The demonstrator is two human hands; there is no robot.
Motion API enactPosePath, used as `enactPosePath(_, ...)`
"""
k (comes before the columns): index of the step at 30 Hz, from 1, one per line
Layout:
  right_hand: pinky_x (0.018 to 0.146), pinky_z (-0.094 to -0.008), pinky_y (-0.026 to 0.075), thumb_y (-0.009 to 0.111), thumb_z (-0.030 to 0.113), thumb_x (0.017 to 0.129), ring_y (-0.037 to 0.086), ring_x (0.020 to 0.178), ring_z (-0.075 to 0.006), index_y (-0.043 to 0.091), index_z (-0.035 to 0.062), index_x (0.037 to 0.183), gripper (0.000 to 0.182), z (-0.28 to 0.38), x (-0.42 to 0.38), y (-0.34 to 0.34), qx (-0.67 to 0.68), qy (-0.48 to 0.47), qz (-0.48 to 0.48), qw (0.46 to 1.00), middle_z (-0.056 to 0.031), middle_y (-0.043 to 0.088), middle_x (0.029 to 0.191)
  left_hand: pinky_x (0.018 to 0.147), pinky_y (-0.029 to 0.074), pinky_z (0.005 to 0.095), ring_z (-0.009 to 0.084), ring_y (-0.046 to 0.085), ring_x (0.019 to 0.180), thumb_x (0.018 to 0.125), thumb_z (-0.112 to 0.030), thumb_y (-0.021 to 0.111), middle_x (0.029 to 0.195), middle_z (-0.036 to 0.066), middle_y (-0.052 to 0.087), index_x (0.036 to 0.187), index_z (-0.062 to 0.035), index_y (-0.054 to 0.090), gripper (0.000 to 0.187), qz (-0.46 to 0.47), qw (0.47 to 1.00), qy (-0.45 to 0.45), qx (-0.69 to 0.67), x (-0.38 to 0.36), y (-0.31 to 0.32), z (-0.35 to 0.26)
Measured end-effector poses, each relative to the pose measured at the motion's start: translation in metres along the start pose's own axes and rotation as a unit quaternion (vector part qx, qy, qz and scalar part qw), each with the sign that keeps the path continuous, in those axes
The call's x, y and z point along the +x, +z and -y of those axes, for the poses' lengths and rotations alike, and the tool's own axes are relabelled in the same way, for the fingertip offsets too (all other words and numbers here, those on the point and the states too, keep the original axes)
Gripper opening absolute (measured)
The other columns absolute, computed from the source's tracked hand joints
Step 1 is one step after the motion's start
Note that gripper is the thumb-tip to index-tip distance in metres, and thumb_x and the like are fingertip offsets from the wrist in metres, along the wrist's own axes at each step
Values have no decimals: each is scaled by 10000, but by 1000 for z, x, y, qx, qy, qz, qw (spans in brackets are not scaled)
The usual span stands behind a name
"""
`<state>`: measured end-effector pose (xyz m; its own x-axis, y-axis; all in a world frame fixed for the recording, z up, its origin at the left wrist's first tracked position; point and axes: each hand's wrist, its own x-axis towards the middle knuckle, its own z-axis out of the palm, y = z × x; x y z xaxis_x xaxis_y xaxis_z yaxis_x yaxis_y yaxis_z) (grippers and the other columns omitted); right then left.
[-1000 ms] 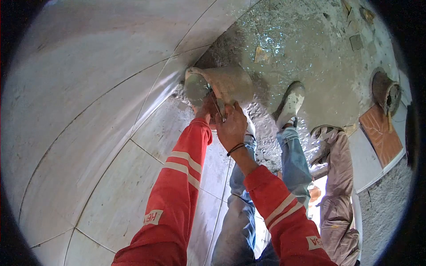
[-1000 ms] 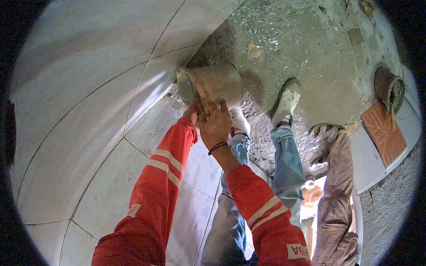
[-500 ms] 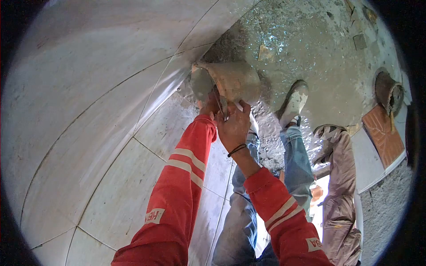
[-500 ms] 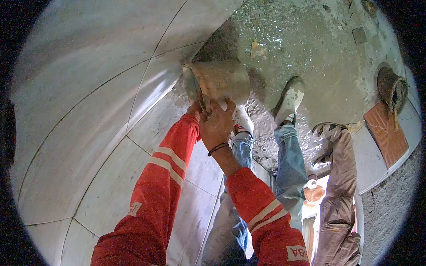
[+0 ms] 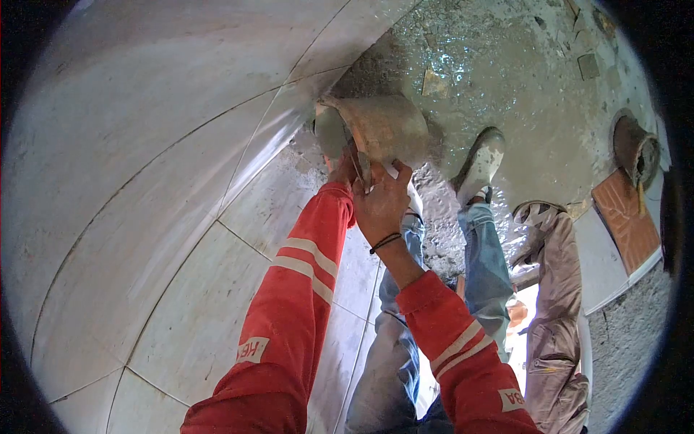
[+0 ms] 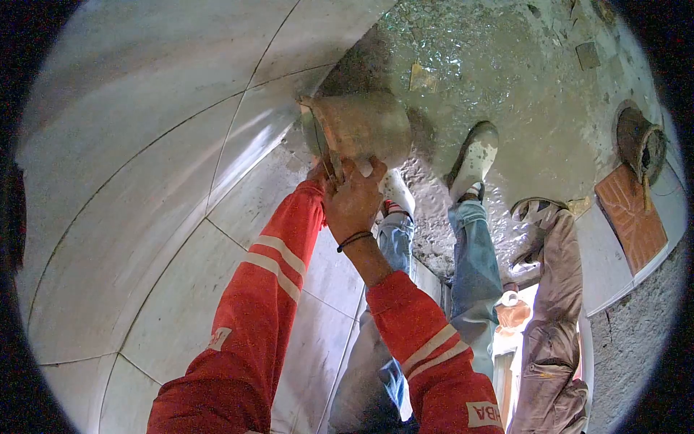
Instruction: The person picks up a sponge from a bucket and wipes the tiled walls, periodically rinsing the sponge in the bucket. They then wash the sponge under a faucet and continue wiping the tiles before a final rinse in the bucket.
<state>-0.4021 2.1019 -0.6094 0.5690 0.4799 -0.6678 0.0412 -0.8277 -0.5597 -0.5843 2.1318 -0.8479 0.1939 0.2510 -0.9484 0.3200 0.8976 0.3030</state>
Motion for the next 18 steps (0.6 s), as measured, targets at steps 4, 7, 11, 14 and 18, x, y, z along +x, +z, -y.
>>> enactPosePath(4,843,-546,571,800,185,769,668,1034,-472,703,83,1200,454,-3,0,4,-26,-43,-12,999,-272,506,1306,774,560,383,248,661,882,1103,-499,446,1107,74,701,1401,-153,575,475,-12,987,48,151,-1,7,-11)
enactPosePath(7,829,-547,577,800,184,769,670,1017,-485,694,80,1190,447,4,-3,3,-19,-47,-15,999,-291,484,1326,780,560,386,253,662,889,1093,-489,457,1110,79,701,1400,-149,575,473,-15,975,68,213,-3,10,-19)
enactPosePath(11,826,-544,584,805,187,773,674,1005,-498,685,88,1194,449,12,-4,2,-21,-39,3,999,-309,455,1352,787,560,389,260,663,898,1081,-476,470,1114,85,700,1399,-145,575,472,-18,965,79,249,-9,10,-24)
enactPosePath(14,825,-547,589,792,201,786,682,985,-498,686,101,1206,445,18,-4,0,-25,-18,23,999,-308,434,1385,792,559,392,266,664,905,1071,-466,481,1117,90,700,1398,-141,576,471,-17,961,84,264,-13,12,-27)
enactPosePath(18,783,-555,608,792,260,836,706,880,-499,607,230,1386,581,18,-7,3,-51,-33,25,998,-303,367,1461,800,559,395,273,664,914,1059,-453,494,1121,97,700,1397,-136,576,471,-15,956,89,280,-23,5,-27)
